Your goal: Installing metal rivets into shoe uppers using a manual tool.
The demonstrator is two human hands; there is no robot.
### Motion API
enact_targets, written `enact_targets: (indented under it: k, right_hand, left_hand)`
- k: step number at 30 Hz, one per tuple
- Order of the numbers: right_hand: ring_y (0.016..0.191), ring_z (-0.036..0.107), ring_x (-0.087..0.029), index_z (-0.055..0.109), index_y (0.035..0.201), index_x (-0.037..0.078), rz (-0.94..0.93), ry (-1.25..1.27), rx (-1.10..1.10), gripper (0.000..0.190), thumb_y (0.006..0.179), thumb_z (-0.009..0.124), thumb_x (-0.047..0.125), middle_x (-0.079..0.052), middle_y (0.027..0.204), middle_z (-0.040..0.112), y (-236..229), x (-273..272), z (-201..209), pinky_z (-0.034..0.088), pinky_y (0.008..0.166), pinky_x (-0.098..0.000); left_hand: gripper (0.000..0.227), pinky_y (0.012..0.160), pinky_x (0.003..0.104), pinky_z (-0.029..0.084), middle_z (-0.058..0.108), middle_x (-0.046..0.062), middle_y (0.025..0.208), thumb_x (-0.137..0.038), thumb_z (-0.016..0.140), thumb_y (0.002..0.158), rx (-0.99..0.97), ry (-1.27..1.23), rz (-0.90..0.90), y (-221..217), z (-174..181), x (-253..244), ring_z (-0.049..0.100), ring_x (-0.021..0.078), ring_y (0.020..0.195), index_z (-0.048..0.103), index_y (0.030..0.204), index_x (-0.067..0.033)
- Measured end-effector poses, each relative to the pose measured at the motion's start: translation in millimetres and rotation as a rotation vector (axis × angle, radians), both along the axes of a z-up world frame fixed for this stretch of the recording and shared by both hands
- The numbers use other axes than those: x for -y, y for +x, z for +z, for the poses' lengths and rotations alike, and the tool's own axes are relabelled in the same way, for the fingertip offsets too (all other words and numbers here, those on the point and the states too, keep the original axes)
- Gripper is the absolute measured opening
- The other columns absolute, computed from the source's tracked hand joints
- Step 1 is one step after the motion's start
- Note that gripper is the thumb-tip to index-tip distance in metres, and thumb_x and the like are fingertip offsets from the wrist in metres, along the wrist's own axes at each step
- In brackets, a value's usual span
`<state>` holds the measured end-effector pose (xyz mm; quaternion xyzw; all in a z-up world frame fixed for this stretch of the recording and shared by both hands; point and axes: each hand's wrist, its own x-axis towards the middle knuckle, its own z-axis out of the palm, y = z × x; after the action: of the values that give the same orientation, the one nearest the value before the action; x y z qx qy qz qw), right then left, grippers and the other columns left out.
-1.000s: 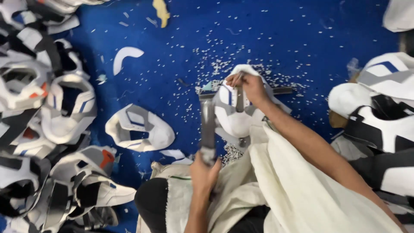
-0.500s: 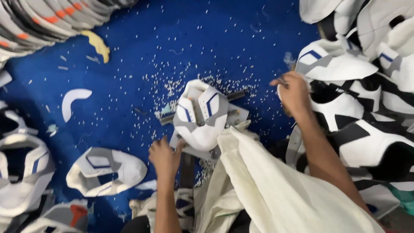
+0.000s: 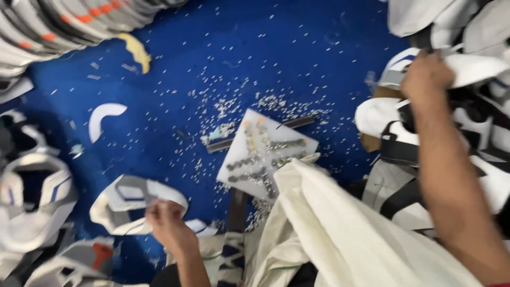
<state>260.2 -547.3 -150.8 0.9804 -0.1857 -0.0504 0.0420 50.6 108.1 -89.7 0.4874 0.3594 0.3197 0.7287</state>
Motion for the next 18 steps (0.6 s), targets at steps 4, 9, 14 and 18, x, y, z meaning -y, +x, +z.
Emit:
enact_targets:
  k: [4,9,14,18]
  right_hand:
    - [0.094,0.071,-0.043,0.069,0.125,-0.002,0.046,-0.173,-0.032,0.052,0.085,0.078,0.03,-0.032,0.118,0.068,29,30,-21,0.058,0.069,-0.0523]
    - [0.097,0.072,-0.038,0.072,0.117,-0.001,0.111,0.24,0.14,0.025,0.107,0.074,0.022,-0.025,0.102,0.074,17,-96,85,0.055,0.083,-0.0494]
    - [0.083,0.072,-0.013,0.076,0.112,0.009,0.419,1.048,-0.095,0.021,0.092,0.073,0.016,-0.003,0.095,0.078,-6,-283,142,0.056,0.073,-0.0309]
    - [0.081,0.065,-0.017,0.074,0.111,0.004,0.442,1.354,-0.608,0.023,0.096,0.068,0.02,-0.012,0.092,0.075,-33,-341,104,0.054,0.07,-0.0327]
  left_hand:
    - [0.018,0.066,0.028,0.045,0.06,0.005,0.083,-0.017,0.061,0.105,-0.428,0.196,-0.468,-114,-31,-12,0.054,0.0126,0.072,0.063,0.109,0.001]
    - [0.015,0.07,0.029,0.052,0.071,0.004,0.087,-0.013,0.066,0.095,-0.646,0.537,-0.658,-83,26,47,0.066,0.0147,0.079,0.068,0.105,-0.0014]
    - [0.053,0.108,0.055,0.041,0.062,0.014,0.134,0.0,0.064,0.073,-0.074,1.636,-0.91,3,92,142,0.056,0.0368,0.128,0.068,0.122,-0.0192]
    - [0.058,0.107,0.051,0.038,0.066,0.007,0.136,-0.005,0.064,0.079,-0.024,1.934,-0.787,35,117,157,0.06,0.0295,0.129,0.068,0.133,-0.0248]
